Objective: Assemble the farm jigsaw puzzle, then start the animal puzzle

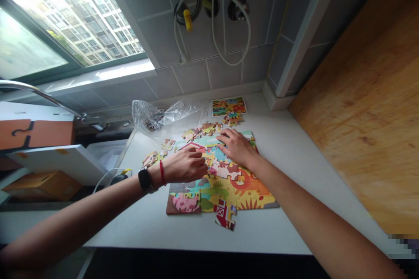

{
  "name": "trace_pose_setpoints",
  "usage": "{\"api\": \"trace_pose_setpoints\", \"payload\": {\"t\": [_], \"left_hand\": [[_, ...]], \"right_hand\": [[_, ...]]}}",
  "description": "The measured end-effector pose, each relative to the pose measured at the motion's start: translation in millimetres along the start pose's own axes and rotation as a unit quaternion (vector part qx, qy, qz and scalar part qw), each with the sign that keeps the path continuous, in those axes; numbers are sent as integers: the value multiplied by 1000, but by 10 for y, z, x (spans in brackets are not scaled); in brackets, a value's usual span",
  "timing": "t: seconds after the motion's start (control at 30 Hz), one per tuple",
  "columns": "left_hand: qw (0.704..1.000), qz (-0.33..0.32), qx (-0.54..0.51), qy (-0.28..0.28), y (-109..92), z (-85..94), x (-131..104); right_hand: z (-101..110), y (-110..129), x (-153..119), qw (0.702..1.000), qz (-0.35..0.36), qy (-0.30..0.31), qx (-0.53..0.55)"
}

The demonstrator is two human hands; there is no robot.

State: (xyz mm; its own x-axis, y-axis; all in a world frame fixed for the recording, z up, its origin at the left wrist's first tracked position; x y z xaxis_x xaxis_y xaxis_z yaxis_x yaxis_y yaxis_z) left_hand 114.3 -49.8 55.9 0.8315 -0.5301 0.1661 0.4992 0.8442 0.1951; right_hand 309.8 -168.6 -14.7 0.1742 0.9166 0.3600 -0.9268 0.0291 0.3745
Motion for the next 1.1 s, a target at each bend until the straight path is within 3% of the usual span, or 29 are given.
{"api": "trace_pose_setpoints", "payload": {"t": [0.13,0.37,0.53,0.8,0.93,1.1], "left_hand": [[999,-32,-9,10,176,-130,99],[998,-38,-31,31,289,-249,100],[999,14,-40,27,285,-237,76],[972,180,-153,-18,137,-233,-51],[954,208,-209,-47,84,-252,-184],[950,231,-208,-38,40,-353,-250]], "right_hand": [[-9,-3,5,1000,1,-1,1],[-19,-8,6,1000,9,-10,-6],[-40,-23,-4,1000,10,-18,2],[-30,-4,-18,1000,5,-22,5],[-14,10,-20,1000,-5,-11,5],[-2,18,-27,1000,-16,-4,6]]}}
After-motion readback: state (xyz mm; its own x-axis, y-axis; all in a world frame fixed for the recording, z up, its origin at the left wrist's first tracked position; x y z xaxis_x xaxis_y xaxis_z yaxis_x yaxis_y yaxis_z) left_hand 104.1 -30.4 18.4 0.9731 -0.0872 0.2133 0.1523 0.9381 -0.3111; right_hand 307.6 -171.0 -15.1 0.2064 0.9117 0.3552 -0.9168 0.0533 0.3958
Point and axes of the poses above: each hand's wrist, its own x-axis towards the middle knuckle, its own z-axis out of the back of the hand, y = z × x, the point moved 2 cm from there along x, towards the middle knuckle
